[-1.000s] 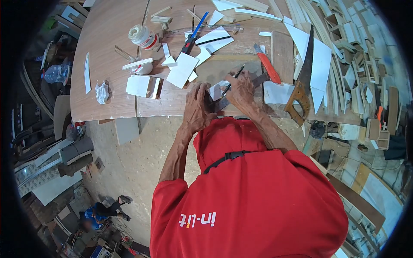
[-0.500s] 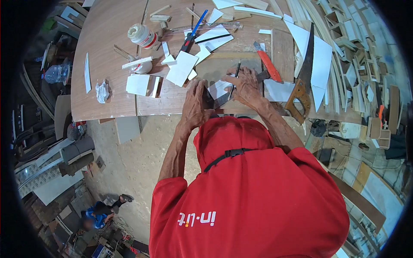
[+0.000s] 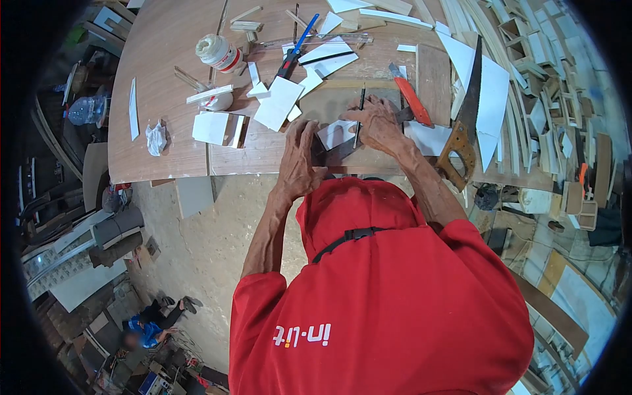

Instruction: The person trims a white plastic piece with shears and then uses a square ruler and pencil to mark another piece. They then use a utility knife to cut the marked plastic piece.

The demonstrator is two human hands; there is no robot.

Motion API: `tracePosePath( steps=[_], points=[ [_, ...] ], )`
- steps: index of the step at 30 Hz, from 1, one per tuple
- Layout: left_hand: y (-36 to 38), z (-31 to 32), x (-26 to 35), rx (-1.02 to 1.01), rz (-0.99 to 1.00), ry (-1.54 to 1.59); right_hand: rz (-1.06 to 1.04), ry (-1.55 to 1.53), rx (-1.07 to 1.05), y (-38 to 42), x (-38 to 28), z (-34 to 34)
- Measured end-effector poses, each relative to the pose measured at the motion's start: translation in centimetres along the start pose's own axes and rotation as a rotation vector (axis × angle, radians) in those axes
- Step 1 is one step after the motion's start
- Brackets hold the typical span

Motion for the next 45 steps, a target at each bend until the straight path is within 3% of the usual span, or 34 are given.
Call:
tracePosePath(
  steps=[5, 7, 20, 31, 45],
  points=[
    [-0.6, 0.0, -0.4, -0.017, -0.005, -0.011, -0.021, -0.051, -0.066, 0.1, 0.9, 0.5],
    [-0.9, 0.0, -0.8, -0.046, -0.007, -0.009, -0.071, -0.016, 0.024, 0.3, 0.8, 0.2],
    [-0.5, 0.3, -1.7, -0.134, -0.058, -0.076, -0.108, -0.168, 0.029, 0.9, 1.3, -0.5],
    [-0.4, 1.0, -1.2, -0.062, -0.091, -0.126, -0.235, -0.256, -0.078, 1.6, 1.6, -2.8],
    [-0.3, 1.5, -1.2, -0.013, -0.062, -0.042, -0.246, -0.297, -0.041, 1.6, 2.1, -2.3]
  ],
)
Point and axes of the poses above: each hand's wrist, its own y-axis away from the middle knuckle, its own z-axis out of the palm, x = y × z, the point moved 3 cm from there along -y, towards the middle knuckle, and after that the axes turned 4 degrees about x, right-handed, at the moved point
